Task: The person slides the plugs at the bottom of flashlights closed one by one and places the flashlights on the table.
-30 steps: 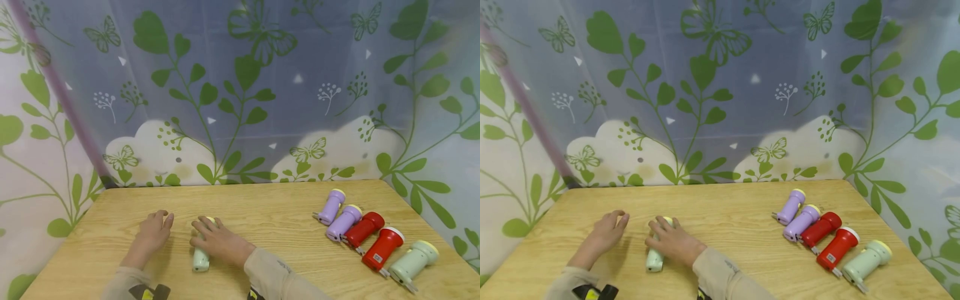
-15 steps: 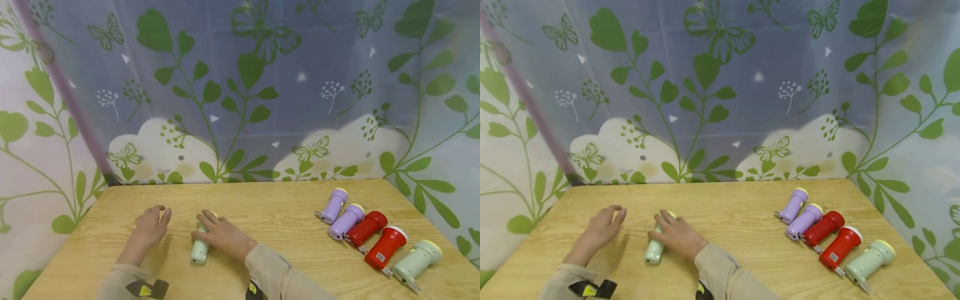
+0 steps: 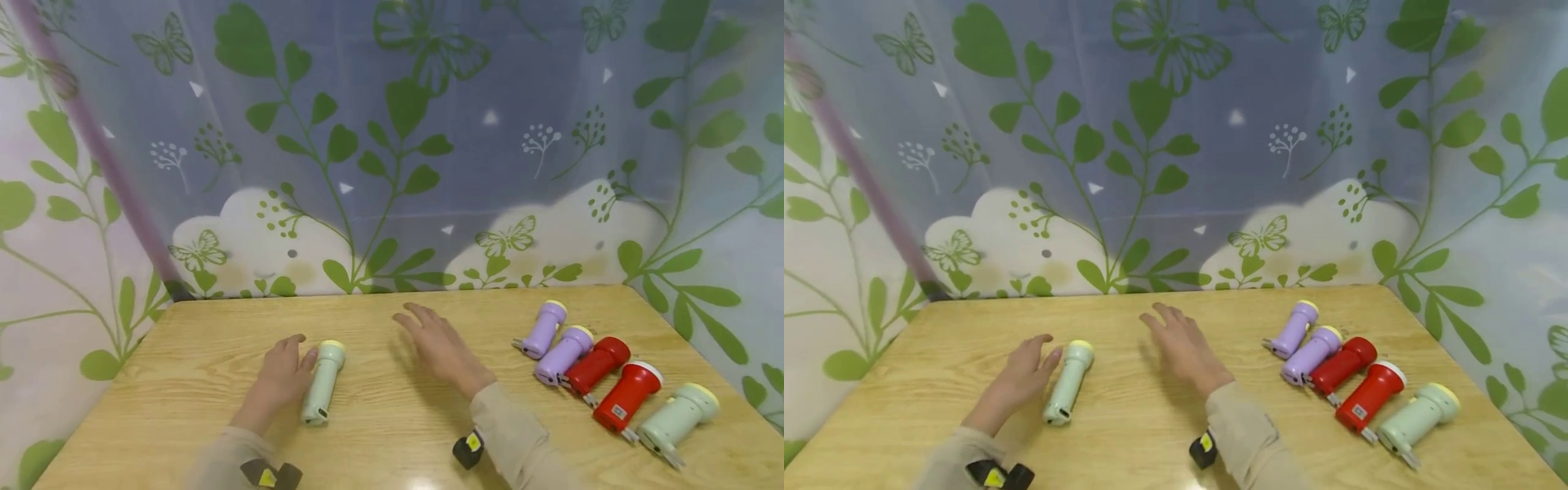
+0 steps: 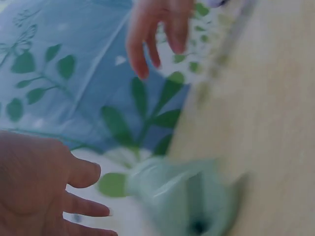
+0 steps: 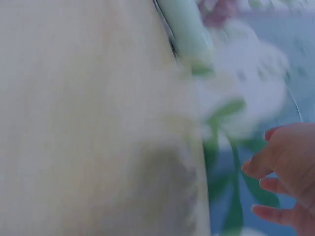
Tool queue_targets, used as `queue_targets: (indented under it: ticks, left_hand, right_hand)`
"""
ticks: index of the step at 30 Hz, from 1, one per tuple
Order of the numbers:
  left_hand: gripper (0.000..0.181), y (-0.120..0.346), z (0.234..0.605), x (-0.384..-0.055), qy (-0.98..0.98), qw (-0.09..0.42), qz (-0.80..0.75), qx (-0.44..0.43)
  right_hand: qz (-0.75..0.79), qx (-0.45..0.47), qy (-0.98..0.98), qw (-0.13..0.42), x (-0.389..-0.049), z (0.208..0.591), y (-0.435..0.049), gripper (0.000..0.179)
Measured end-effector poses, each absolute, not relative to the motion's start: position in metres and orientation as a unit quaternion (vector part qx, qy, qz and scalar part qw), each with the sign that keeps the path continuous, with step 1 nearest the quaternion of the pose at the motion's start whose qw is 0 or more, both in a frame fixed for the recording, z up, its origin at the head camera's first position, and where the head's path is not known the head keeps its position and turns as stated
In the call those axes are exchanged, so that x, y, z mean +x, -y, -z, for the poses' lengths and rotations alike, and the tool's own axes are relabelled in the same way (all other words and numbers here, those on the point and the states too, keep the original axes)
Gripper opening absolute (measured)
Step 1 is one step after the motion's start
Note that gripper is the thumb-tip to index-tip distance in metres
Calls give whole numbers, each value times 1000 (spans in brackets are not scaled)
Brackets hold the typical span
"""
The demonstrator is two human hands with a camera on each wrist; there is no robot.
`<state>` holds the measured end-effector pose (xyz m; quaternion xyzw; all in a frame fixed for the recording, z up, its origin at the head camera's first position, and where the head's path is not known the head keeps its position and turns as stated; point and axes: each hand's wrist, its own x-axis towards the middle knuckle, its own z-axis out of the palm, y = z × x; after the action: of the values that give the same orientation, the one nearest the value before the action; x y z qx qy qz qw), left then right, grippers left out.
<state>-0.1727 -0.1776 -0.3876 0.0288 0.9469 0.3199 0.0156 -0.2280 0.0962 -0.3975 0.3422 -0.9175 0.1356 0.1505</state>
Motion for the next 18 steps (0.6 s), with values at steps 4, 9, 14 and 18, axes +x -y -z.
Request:
queue_targets:
  ticks: [4,9,14,18]
  left_hand:
    - [58,163,405,-177,-946,31,-318,50]
    - [64,152,418,-178,-948,4,-315,43]
    - [67,142,425,-179,-944,-25,-327,24]
    - [69,138,427,-180,-942,-32,-333,34]
  right_hand:
    - [-141,294,928,179,-244,390,-157,57]
    - [-117,239,949,168,-254,380,-226,46]
    - [-65,192,971,125,-260,371,-272,35]
    - [-50,164,982,77,-262,372,-293,36]
